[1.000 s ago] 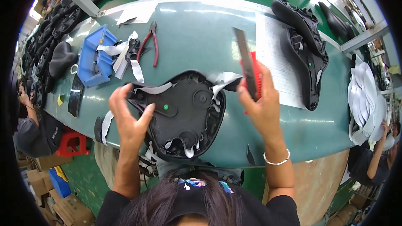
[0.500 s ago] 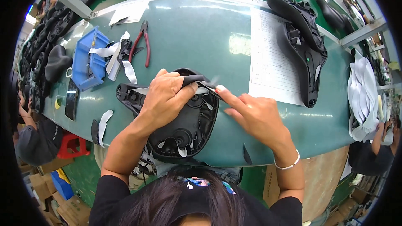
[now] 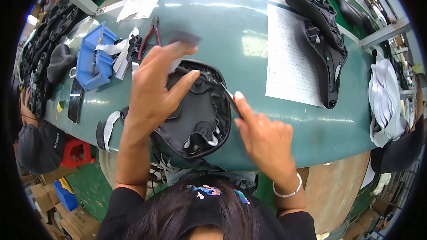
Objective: Trim excess material from the edges of bicycle saddles using a utility knife on a factory assembly line.
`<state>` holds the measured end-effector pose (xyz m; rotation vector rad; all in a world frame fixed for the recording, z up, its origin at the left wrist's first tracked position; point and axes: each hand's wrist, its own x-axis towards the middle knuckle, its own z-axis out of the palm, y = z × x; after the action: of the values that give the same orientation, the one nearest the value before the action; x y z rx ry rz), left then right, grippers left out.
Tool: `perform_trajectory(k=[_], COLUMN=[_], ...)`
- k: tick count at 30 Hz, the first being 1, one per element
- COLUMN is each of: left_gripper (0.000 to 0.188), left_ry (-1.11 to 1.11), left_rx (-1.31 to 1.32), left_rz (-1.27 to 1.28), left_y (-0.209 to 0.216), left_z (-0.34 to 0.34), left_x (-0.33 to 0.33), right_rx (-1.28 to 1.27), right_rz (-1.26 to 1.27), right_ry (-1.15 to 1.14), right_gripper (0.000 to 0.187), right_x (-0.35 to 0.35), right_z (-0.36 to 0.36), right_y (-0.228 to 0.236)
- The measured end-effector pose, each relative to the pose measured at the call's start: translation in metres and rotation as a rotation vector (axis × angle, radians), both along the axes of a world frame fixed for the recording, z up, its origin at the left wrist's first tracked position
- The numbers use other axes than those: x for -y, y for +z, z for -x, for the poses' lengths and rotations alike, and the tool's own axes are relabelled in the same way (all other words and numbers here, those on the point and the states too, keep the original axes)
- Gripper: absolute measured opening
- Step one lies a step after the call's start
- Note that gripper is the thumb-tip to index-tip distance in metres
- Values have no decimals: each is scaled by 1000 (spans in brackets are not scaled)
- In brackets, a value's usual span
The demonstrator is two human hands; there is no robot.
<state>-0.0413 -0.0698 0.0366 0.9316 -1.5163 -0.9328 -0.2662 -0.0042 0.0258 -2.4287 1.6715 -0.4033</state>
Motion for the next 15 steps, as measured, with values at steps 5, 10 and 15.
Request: perform_trajectory(k=[5, 10, 15], left_gripper=[14, 24, 41], left_ry=[172, 263, 547], left_rx=[814, 663, 268], left_rz=[269, 388, 226], left_y=[-30, -32, -29], left_z=[-17, -9, -5], left_x=[15, 16, 9], right_rx=[48, -29, -166], right_rz=[35, 53, 27], right_ry=[107, 188, 136], right_gripper=[48, 54, 58], right_x=[19, 33, -12], right_z=[5, 1, -6], right_y=[-1, 0, 16])
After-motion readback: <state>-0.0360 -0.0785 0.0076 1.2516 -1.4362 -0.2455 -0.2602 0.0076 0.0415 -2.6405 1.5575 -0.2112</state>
